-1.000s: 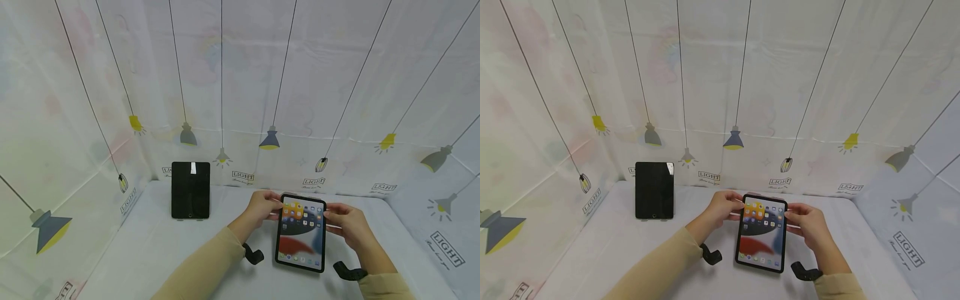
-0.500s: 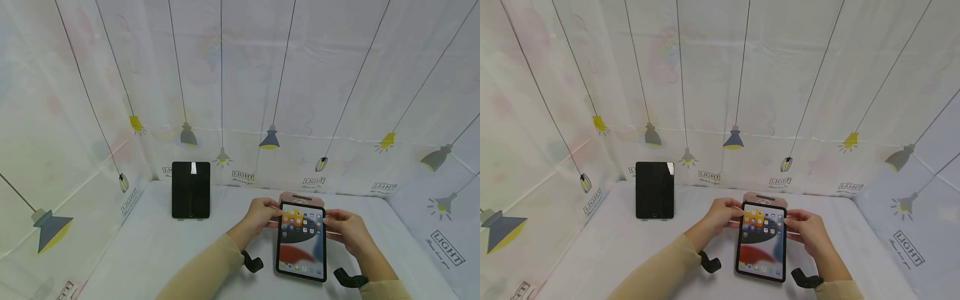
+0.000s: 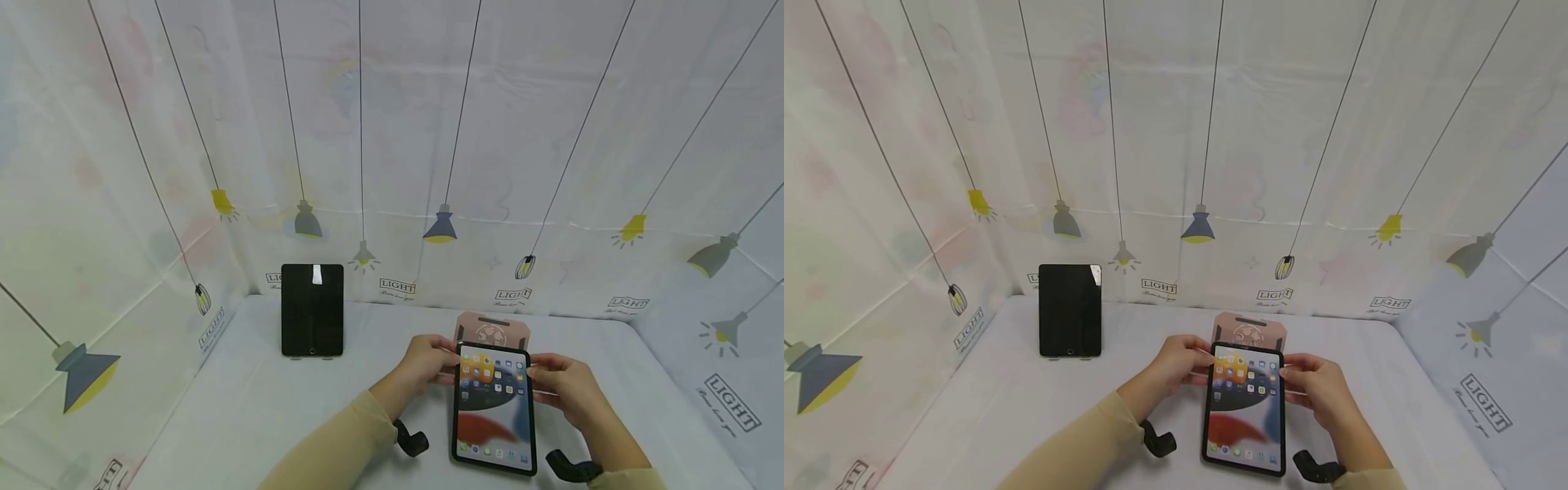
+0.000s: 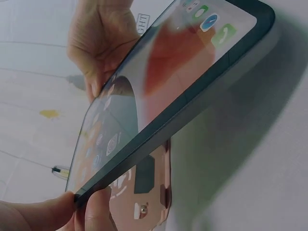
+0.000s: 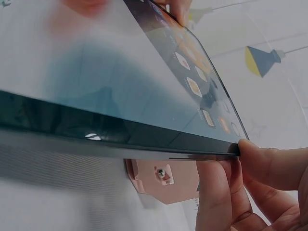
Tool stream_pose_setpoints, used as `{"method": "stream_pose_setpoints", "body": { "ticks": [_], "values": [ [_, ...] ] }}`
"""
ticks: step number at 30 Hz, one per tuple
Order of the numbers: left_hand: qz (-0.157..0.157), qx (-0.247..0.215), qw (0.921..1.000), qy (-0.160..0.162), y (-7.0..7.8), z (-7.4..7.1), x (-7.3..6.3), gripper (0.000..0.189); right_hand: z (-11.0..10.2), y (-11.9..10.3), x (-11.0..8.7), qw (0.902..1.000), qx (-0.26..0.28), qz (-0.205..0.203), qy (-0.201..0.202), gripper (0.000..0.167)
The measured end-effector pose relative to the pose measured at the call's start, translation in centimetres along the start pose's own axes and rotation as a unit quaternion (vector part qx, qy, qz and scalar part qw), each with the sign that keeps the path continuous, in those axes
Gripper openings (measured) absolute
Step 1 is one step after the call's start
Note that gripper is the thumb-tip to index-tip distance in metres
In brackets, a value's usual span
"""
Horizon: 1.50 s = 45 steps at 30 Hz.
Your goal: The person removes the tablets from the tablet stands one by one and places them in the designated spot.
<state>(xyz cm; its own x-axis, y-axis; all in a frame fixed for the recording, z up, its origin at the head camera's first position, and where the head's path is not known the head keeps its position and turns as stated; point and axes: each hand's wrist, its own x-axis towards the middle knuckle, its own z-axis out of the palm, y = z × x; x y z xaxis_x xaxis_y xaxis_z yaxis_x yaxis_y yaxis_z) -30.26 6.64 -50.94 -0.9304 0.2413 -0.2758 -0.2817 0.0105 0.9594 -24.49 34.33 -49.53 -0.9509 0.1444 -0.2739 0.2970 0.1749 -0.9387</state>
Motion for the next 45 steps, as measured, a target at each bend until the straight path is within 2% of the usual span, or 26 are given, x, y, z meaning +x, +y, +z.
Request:
{"method": "stream_pose_setpoints", "body": {
  "ticks": [11, 19, 31, 36, 45],
  "values": [
    [-0.009, 0.004, 0.9999, -0.006, -1.3, 0.1, -0.4, 0.015, 0.4, 1.4, -0.1, 0.9998, -0.010, 0.017, 0.009, 0.046],
    [-0.009, 0.008, 0.9998, -0.016, -2.0, 0.1, -1.1, 0.015, 0.5, 2.2, -0.5, 0.9992, -0.005, 0.038, 0.010, 0.039],
    [-0.020, 0.006, 0.9998, -0.008, -3.1, 0.3, -2.4, 0.010, 0.8, 3.3, -1.4, 0.9983, -0.006, 0.058, 0.002, 0.041],
    [-0.022, 0.017, 0.9996, 0.005, -3.3, 0.2, -3.0, 0.012, 1.1, 3.7, -1.4, 0.9974, -0.006, 0.071, 0.003, 0.042],
    [-0.032, 0.019, 0.9993, 0.004, -4.4, 0.0, -3.3, 0.012, 1.3, 4.5, -1.5, 0.9965, -0.016, 0.082, 0.003, 0.043]
  ]
}}
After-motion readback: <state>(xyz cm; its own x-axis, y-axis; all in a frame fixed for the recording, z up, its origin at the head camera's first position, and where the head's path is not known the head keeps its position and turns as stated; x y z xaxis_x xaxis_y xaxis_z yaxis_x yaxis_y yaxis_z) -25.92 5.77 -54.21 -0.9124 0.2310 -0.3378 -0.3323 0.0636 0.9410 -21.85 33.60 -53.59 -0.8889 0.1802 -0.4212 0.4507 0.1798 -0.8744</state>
